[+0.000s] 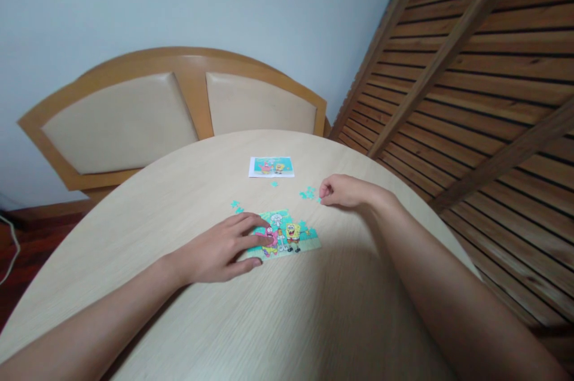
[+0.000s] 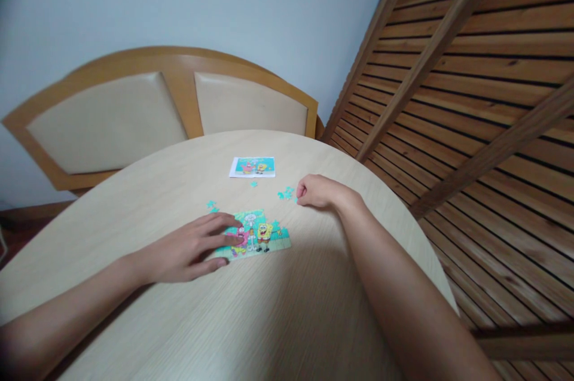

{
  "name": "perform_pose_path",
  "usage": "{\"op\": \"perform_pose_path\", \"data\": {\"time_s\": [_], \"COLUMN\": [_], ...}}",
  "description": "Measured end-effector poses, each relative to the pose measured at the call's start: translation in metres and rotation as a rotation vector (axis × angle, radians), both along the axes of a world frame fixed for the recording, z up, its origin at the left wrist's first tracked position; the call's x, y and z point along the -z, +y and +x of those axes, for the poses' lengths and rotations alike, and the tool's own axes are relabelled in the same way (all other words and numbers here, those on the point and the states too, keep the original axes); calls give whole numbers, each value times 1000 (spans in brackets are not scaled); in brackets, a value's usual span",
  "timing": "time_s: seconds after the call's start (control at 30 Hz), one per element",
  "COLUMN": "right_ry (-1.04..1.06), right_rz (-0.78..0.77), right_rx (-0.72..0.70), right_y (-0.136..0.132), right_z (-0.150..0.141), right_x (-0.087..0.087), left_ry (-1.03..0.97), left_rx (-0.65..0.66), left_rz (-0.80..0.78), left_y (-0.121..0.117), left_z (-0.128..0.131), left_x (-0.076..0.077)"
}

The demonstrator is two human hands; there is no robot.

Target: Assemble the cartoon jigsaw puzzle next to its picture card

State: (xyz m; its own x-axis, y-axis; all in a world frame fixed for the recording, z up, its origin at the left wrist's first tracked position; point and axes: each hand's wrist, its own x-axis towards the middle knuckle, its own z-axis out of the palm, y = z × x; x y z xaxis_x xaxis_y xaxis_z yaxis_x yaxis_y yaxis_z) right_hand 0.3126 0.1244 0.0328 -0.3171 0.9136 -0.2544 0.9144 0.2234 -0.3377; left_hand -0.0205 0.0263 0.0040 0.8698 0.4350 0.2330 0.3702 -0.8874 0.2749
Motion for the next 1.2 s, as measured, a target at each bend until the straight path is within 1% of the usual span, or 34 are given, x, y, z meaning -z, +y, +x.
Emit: {"op": "perform_pose_path", "data": {"time_s": [0.3,0.47,0.57,0.67,0.77,0.87,1.0,1.2], "right_ry": [-80,-107,-103,-21,163,310,402,383], "right_rz": [-52,-90,-80,-101,-160,-204,-269,-288], "right_rx": [45,-5,-36,-130,-234,-240,-233,-213], "right_y": [-7,-13,-17,-20,-23,-24,-24,-23], "right_z": [-9,-14,-20,-27,-33,-40,-45,-48], "right_x": [-8,-12,-14,-16,-16,-13,-6,-2], "left_ry": [13,9,1,2,9,24,32,32], "left_rx": [-4,-3,-3,-2,-4,-10,-10,-9], "left_rz": [0,-1,5,10,10,3,-3,0], "left_y": [0,-1,-1,0,1,1,0,1], "left_z": [-1,0,0,-1,-1,-1,-1,-1], "left_x": [0,-1,0,2,3,3,2,1]}}
